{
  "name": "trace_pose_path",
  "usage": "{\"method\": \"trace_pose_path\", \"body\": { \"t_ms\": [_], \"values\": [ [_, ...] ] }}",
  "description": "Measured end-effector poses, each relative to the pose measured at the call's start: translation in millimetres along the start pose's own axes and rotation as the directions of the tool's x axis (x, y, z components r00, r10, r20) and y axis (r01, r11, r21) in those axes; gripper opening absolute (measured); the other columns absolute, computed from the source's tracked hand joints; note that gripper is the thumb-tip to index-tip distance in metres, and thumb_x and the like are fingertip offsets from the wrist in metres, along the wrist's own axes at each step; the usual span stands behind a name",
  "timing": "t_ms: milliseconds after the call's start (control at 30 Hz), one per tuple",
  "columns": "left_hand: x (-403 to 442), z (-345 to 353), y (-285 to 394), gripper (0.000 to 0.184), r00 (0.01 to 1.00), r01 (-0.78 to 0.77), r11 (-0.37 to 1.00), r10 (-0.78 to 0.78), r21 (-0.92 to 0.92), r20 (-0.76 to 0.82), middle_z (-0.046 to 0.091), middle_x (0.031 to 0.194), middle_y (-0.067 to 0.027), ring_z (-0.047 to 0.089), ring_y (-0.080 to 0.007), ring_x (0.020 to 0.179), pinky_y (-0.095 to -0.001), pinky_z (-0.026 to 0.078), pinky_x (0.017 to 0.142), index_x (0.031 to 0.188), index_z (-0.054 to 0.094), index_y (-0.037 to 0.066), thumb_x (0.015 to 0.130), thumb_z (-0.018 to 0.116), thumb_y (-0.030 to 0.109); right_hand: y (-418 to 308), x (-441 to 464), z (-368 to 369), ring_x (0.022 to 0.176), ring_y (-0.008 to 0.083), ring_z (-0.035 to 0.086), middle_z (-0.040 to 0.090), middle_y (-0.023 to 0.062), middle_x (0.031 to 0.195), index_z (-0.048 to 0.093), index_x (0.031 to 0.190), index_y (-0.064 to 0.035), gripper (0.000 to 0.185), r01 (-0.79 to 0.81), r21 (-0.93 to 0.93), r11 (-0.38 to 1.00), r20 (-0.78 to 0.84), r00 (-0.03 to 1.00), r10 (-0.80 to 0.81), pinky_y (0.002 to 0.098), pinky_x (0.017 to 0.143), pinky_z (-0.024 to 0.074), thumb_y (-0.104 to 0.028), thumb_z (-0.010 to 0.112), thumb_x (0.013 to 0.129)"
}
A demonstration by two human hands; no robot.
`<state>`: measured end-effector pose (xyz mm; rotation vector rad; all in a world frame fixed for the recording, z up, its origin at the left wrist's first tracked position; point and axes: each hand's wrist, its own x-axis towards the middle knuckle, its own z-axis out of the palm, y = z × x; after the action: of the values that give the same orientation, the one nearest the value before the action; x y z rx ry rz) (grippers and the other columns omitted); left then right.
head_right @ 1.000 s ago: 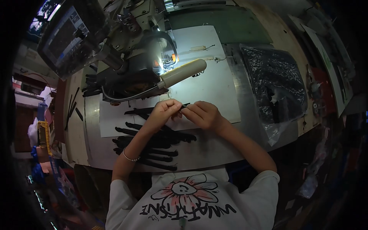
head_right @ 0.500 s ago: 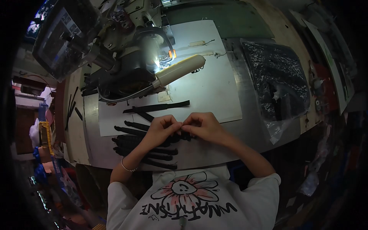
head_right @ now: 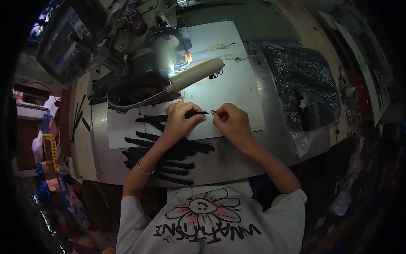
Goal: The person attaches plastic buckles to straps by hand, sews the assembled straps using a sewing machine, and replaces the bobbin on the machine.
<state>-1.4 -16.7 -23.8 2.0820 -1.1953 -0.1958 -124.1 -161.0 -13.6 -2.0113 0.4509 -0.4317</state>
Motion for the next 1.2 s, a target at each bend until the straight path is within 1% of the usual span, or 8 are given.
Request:
{"method": "trace_pose_path", "body": {
  "t_ms": [133,433,600,633,833,933,1100,1200],
  "values": [
    [-1.6,4.2,-8.3,0.019,0.999,-0.001,0.996,-0.003,-0.084,-0.054,0.060,0.066,-0.0025,0.052,-0.0183,0.068,-0.0316,0.034,0.078,0.079,0.067,0.006,0.074,0.067,0.024,-6.5,-1.5,11.8,0.055,0.0169,0.056,0.057,0.0075,0.068,0.054,0.072,-0.0021,0.011,0.140,-0.080,0.987,-0.086,0.985,-0.146,0.0279,0.052,0.0454,-0.005,0.064,0.072],
    [-0.7,4.0,-4.4,0.011,0.995,-0.068,0.984,0.055,-0.162,-0.082,0.061,0.067,0.0002,0.050,-0.0169,0.069,-0.0322,0.034,0.079,0.077,0.067,0.008,0.076,0.065,0.019,-5.3,0.5,22.8,0.054,0.0228,0.054,0.052,0.0078,0.066,0.049,0.071,-0.0037,0.014,0.262,-0.198,0.945,-0.123,0.949,-0.289,0.0323,0.048,0.0428,-0.004,0.063,0.071],
    [-2.4,3.4,0.2,0.010,0.975,-0.191,0.980,0.184,-0.046,-0.123,0.060,0.070,-0.0021,0.053,-0.0177,0.071,-0.0337,0.035,0.083,0.077,0.066,0.007,0.075,0.066,0.016,-5.4,0.3,27.7,0.054,0.0237,0.053,0.050,0.0080,0.065,0.049,0.071,-0.0037,0.014,0.348,-0.313,0.883,-0.089,0.915,-0.393,0.0337,0.048,0.0431,-0.004,0.063,0.071],
    [-2.4,3.4,1.3,0.010,0.965,-0.228,0.974,0.226,0.003,-0.135,0.060,0.070,-0.0025,0.053,-0.0179,0.072,-0.0340,0.035,0.084,0.077,0.065,0.007,0.074,0.067,0.016,-4.7,0.6,27.5,0.054,0.0237,0.053,0.050,0.0081,0.066,0.049,0.071,-0.0036,0.013,0.349,-0.300,0.888,-0.086,0.917,-0.390,0.0334,0.048,0.0432,-0.003,0.063,0.071],
    [-2.1,3.6,-1.8,0.010,0.969,-0.190,0.978,0.173,-0.086,-0.174,0.061,0.070,-0.0019,0.055,-0.0185,0.070,-0.0332,0.036,0.084,0.076,0.065,0.007,0.073,0.068,0.015,-0.2,3.9,26.8,0.055,0.0225,0.055,0.052,0.0085,0.068,0.051,0.074,-0.0027,0.012,0.316,-0.185,0.931,-0.105,0.935,-0.338,0.0310,0.049,0.0439,-0.002,0.063,0.071],
    [-6.3,-5.3,-2.4,0.009,0.998,-0.021,0.984,0.008,-0.179,-0.070,0.062,0.070,-0.0033,0.056,-0.0160,0.071,-0.0368,0.033,0.092,0.079,0.066,0.006,0.074,0.067,0.014,-1.6,4.1,26.0,0.055,0.0210,0.056,0.053,0.0082,0.069,0.051,0.074,-0.0025,0.012,0.270,-0.144,0.952,-0.110,0.952,-0.286,0.0299,0.049,0.0441,-0.002,0.063,0.071],
    [-7.0,-1.9,0.4,0.007,0.988,-0.046,0.983,0.020,-0.177,-0.151,0.063,0.069,-0.0029,0.056,-0.0161,0.065,-0.0332,0.038,0.086,0.074,0.066,0.005,0.072,0.069,0.012,-0.1,2.3,31.6,0.053,0.0189,0.055,0.054,0.0073,0.069,0.052,0.075,-0.0025,0.012,0.329,-0.184,0.926,-0.096,0.932,-0.350,0.0289,0.049,0.0436,-0.001,0.063,0.072],
    [-5.7,-0.3,-0.8,0.007,0.986,-0.009,0.985,-0.020,-0.170,-0.165,0.063,0.069,-0.0030,0.056,-0.0164,0.066,-0.0310,0.040,0.079,0.073,0.066,0.005,0.071,0.070,0.011,-4.5,3.1,26.7,0.053,0.0183,0.054,0.054,0.0071,0.069,0.052,0.075,-0.0025,0.012,0.276,-0.153,0.949,-0.114,0.949,-0.294,0.0287,0.048,0.0434,-0.001,0.064,0.071]
  ]
}}
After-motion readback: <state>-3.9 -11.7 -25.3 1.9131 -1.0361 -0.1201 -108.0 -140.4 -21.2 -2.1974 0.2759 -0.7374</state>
